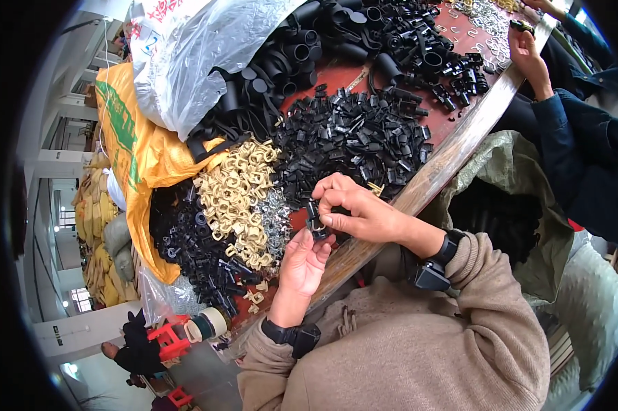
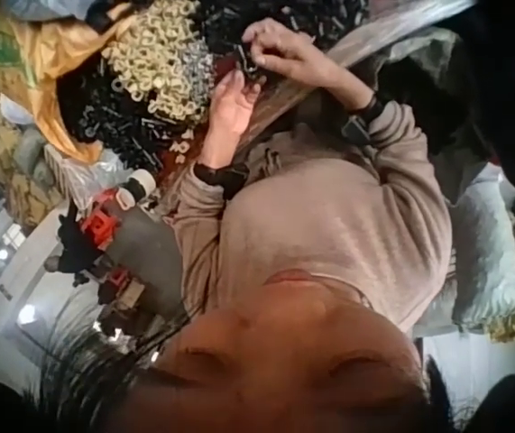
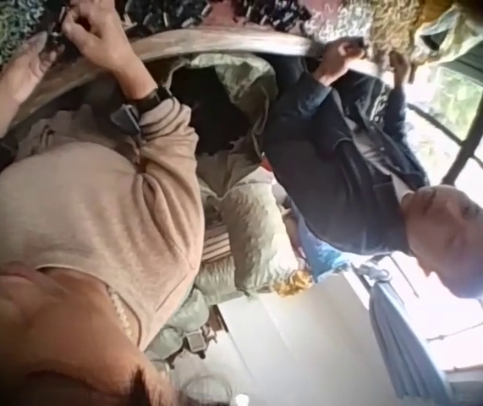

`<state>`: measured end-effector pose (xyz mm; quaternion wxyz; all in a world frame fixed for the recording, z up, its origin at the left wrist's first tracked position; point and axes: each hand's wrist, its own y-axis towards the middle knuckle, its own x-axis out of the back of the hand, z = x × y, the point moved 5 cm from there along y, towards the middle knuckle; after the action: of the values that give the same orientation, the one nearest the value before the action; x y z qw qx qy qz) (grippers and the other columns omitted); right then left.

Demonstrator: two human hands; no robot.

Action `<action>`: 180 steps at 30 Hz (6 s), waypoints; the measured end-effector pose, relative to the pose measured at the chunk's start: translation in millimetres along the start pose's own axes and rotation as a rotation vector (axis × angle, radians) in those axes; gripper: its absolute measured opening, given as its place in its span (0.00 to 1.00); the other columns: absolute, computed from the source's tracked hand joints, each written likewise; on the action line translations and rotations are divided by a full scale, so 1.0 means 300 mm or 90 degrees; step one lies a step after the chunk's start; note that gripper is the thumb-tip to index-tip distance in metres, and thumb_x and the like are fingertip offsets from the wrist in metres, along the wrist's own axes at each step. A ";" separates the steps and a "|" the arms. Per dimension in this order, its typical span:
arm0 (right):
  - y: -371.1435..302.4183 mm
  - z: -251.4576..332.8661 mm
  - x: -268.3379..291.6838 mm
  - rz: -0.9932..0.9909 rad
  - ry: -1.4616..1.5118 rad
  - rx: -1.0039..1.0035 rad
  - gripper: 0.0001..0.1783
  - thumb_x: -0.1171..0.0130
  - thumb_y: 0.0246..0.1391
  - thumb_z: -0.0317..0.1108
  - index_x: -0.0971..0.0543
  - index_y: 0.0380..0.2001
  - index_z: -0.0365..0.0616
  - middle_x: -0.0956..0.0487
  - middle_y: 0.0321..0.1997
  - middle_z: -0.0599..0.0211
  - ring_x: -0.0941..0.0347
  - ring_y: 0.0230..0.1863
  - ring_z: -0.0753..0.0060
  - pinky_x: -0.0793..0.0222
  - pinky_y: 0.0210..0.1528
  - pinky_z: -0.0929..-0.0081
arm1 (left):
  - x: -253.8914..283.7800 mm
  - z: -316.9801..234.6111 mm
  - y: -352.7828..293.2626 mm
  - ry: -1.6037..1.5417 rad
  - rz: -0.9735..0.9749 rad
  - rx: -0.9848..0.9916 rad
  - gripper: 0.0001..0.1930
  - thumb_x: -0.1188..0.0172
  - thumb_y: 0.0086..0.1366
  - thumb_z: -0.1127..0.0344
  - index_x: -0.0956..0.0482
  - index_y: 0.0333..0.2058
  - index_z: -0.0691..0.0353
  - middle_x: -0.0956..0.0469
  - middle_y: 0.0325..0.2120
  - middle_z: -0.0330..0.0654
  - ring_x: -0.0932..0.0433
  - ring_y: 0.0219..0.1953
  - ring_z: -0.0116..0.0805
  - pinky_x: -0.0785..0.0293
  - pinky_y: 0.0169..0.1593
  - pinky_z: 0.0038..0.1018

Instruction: The person picks up a black plastic component and a small metal clip, presses the clip into the component, and then slides a larger black plastic sleeve over the assembly. They repeat this process multiple times, placing the finished assemblies into a green bag.

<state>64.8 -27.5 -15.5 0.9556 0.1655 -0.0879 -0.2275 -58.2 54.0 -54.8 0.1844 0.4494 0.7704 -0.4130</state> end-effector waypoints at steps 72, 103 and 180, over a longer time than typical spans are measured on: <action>-0.039 0.002 0.225 -0.126 -0.126 0.050 0.06 0.46 0.45 0.32 0.30 0.23 0.42 0.35 0.40 0.61 0.41 0.41 0.66 0.47 0.45 0.70 | -0.202 0.015 0.167 0.026 0.048 0.071 0.13 0.46 0.55 0.67 0.31 0.39 0.66 0.26 0.32 0.44 0.24 0.33 0.33 0.25 0.34 0.18; -0.052 0.089 0.184 -0.037 -0.436 0.265 0.09 0.44 0.30 0.27 0.31 0.21 0.39 0.33 0.40 0.61 0.39 0.43 0.60 0.44 0.41 0.67 | -0.169 0.025 0.169 0.133 0.034 0.051 0.17 0.44 0.54 0.67 0.32 0.42 0.69 0.26 0.33 0.42 0.25 0.33 0.30 0.26 0.36 0.19; -0.139 -0.087 0.253 -0.126 -0.130 0.057 0.08 0.50 0.48 0.37 0.33 0.27 0.44 0.34 0.26 0.63 0.36 0.26 0.58 0.39 0.27 0.69 | 0.035 0.063 0.034 0.819 -0.150 -0.180 0.17 0.45 0.53 0.67 0.31 0.39 0.72 0.30 0.21 0.33 0.37 0.21 0.22 0.40 0.23 0.17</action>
<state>121.1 -90.7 -47.5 0.9061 0.1921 -0.1784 -0.3320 -56.7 47.3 -77.5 -0.3011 0.4903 0.8175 0.0248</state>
